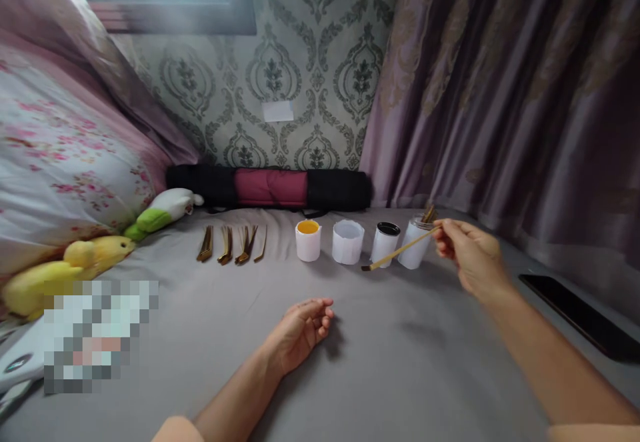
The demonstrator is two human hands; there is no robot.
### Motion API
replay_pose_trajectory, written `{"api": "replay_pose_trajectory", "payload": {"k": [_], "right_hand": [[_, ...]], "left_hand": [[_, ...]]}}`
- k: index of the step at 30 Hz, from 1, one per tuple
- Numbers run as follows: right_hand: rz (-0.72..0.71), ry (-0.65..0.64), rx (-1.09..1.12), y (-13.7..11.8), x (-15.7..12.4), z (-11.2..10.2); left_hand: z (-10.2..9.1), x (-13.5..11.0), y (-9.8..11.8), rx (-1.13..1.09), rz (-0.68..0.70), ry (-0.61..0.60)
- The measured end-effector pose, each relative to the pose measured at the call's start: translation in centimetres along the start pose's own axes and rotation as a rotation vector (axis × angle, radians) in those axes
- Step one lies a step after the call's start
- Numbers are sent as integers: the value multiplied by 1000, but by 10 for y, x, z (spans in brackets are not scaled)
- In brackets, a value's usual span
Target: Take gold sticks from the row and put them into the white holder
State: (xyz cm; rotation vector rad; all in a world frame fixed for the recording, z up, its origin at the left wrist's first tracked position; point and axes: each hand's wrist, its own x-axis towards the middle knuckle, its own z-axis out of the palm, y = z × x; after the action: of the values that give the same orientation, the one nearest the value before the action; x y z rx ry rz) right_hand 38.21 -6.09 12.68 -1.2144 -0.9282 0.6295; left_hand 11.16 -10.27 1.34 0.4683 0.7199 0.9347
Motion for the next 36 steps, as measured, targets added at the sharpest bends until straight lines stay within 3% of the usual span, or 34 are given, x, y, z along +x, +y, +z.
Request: {"api": "replay_pose_trajectory", "payload": {"k": [13, 21, 36], "right_hand": [[-102, 179, -148, -54, 45, -24], [-183, 262, -218, -82, 63, -22], [-263, 288, -328, -89, 84, -18]], "left_hand": [[0, 2, 1, -15, 4, 12], [1, 1, 1, -3, 10, 22], [0, -1, -1, 28, -2, 22]]}}
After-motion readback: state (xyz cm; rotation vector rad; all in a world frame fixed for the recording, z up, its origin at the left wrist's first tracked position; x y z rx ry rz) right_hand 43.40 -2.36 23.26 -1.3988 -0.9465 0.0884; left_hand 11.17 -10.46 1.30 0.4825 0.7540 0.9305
